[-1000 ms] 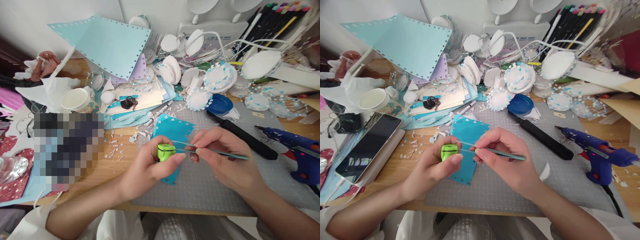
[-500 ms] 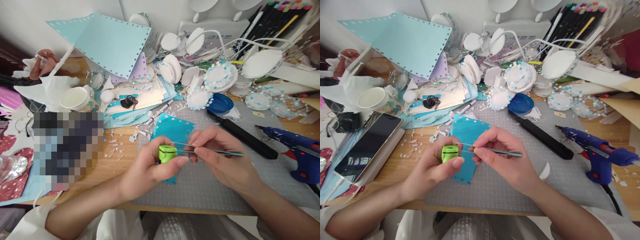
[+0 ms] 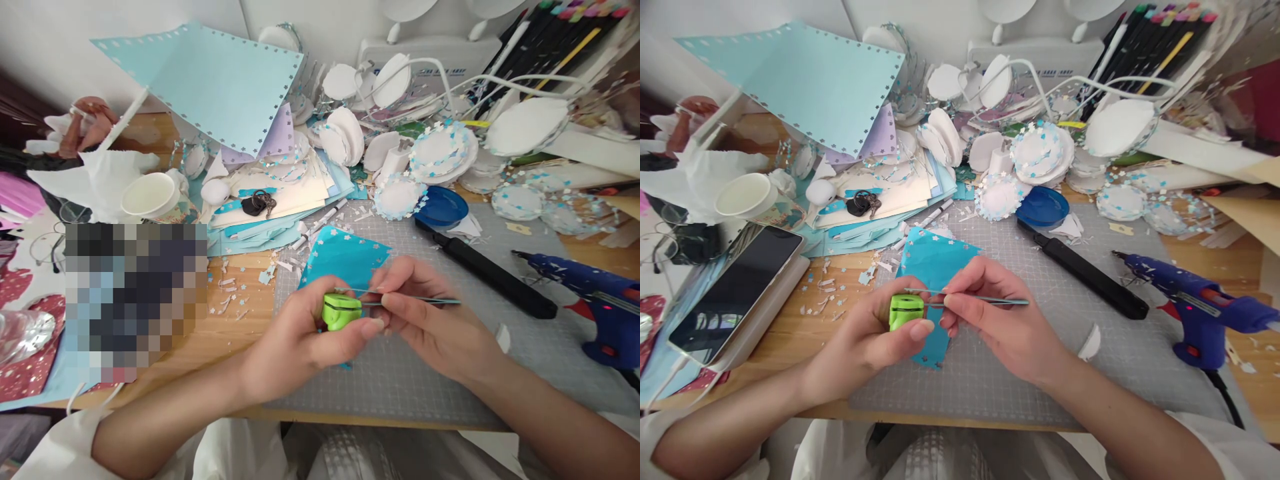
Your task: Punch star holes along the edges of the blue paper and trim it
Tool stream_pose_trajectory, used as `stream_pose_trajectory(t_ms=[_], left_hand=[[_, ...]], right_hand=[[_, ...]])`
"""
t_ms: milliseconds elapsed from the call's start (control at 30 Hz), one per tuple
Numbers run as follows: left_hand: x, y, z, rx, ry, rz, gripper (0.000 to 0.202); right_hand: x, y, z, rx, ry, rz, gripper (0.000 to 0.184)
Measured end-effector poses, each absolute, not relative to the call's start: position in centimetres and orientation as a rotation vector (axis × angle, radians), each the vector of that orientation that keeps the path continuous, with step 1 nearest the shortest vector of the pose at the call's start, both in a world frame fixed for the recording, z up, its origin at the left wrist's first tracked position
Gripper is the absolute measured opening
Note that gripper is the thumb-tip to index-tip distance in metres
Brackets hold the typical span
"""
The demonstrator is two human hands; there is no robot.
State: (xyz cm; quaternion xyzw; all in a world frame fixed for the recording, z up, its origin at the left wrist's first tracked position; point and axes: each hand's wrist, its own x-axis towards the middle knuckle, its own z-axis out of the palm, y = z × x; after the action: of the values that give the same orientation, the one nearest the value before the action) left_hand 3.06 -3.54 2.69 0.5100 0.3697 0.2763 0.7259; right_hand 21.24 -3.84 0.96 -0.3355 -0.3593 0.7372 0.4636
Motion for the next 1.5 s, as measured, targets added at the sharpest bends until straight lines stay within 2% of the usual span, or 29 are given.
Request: stream_pose_trajectory(t_ms=[700,1233,1500], left_hand=[[3.4,-3.8,2.8,1.118,0.791,0.748,0.024],[3.3,-3.9,3.0,0.886,0.55,0.731,0.021],[3.0,-3.9,2.6,0.94,0.654,0.695,0.035]], right_hand=[[20.0,-4.8,0.6,-0.665,-0.203,2.064,0.01],[20.1,-4.5,0.8,-0.58,-0.254,2.129,0.01],[20.7,-4.0,1.7,-0.613,-0.28,2.074,0.011]])
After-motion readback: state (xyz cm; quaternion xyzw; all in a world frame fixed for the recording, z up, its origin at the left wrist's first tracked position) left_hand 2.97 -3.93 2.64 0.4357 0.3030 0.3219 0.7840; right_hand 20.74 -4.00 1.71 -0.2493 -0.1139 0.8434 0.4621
